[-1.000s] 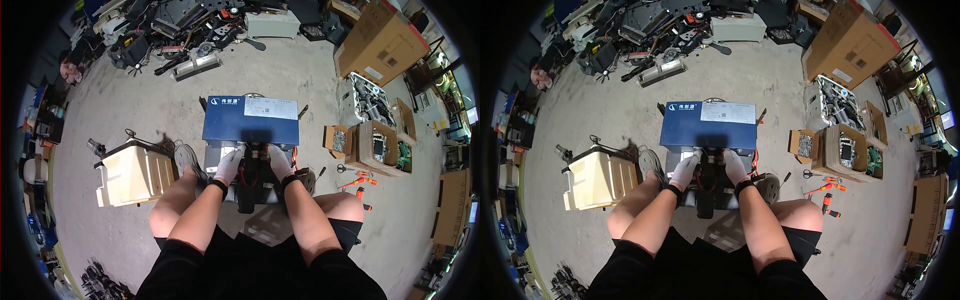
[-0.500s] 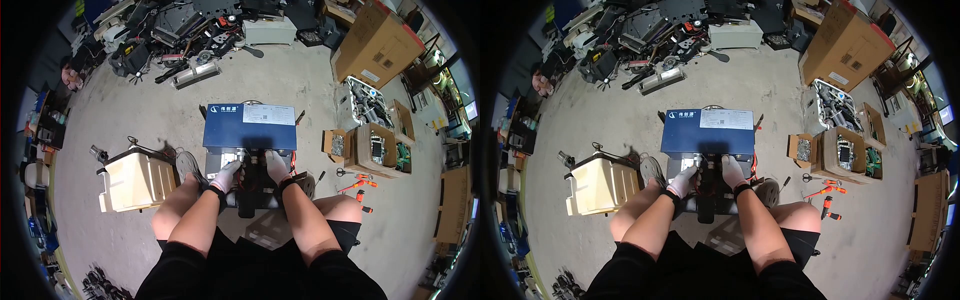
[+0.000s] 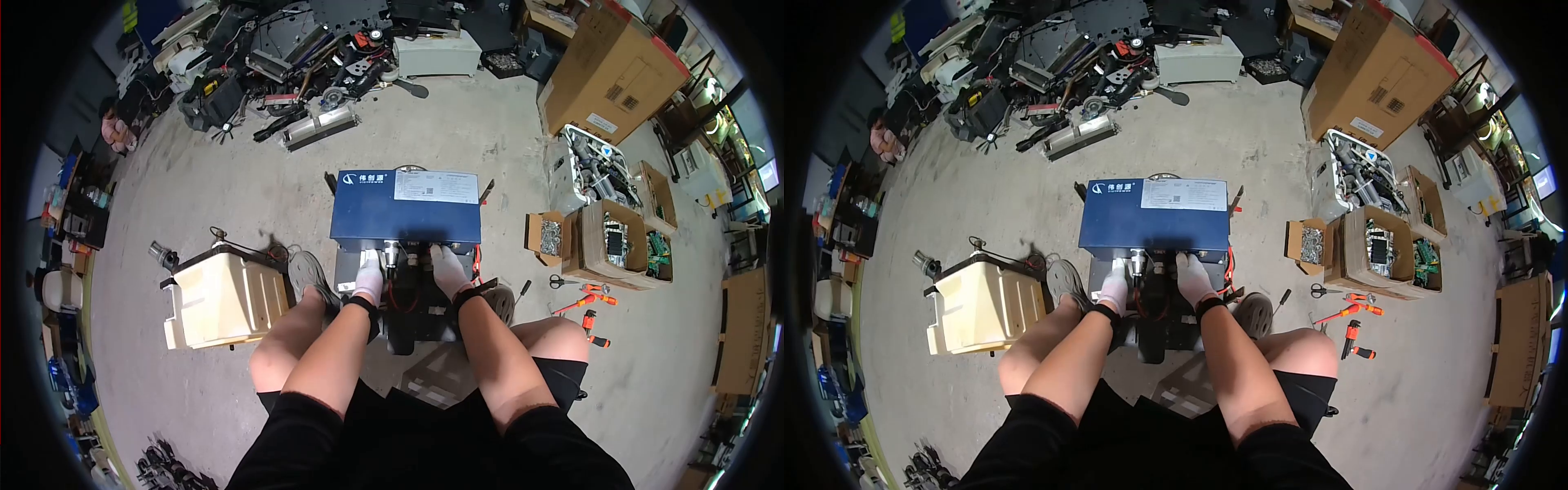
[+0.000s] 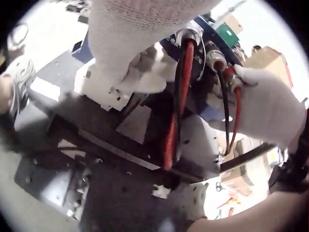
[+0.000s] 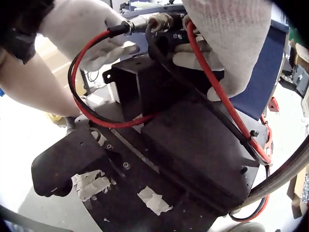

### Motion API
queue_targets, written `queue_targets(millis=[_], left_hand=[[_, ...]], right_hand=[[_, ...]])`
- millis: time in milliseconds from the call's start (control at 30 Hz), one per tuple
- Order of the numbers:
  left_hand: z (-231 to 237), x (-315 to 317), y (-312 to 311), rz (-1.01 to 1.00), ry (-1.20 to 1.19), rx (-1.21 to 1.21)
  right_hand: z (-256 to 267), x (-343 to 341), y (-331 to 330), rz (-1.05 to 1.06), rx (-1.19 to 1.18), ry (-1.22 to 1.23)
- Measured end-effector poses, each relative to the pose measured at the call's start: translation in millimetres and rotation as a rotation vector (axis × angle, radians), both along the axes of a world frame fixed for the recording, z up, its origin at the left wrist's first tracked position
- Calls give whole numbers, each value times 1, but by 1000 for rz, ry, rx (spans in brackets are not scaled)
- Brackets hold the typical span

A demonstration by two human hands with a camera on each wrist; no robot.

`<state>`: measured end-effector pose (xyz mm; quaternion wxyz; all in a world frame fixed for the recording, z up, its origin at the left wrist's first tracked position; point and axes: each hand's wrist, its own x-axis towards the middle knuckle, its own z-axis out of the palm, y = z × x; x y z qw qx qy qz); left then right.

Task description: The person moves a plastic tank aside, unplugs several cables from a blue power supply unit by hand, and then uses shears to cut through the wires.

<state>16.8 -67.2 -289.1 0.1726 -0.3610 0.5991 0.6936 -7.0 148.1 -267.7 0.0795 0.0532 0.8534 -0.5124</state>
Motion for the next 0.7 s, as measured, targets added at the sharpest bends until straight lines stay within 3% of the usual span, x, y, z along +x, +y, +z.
queue_targets(millis=[33, 67, 200, 267, 300, 333, 400, 433, 500, 533, 567, 600, 633, 667, 700], left_hand=[[10, 2, 12, 147, 351, 53], [25, 3, 12, 141, 352, 54], [81, 8, 10, 201, -271, 6], [69, -2, -8, 249, 141, 281], [59, 1, 2, 131, 271, 233], [60, 2, 5, 35, 192, 182], [113, 11, 13, -143, -286, 375], [102, 3, 8, -141, -274, 376], [66, -4, -4, -11, -171, 118], [66, -3, 3, -15, -176, 116], [67, -1, 17, -146, -95, 46], [67, 6, 24, -275, -18, -21], [-1, 15, 23, -391, 630, -661], [4, 18, 25, -384, 632, -662], [15, 17, 29, -242, 440, -331]], right_hand=[[2, -1, 0, 6, -33, -2], [3, -2, 0, 10, -66, -8], [-2, -3, 3, 88, -53, 40], [4, -4, 0, 97, -17, 86], [7, -5, 0, 61, -26, 41], [12, -2, 0, 24, -33, -6], [2, 5, 6, 124, 9, 95], [1, 0, 7, 223, 48, 208], [13, -4, 1, 164, 9, 94], [16, -3, -1, 100, -30, -24], [12, 1, -3, 134, 104, 205], [7, 6, -4, 132, 104, 191], [20, 6, -8, 69, 161, 37], [29, 0, -12, 9, 217, -104], [28, -1, -15, -15, 200, -170]])
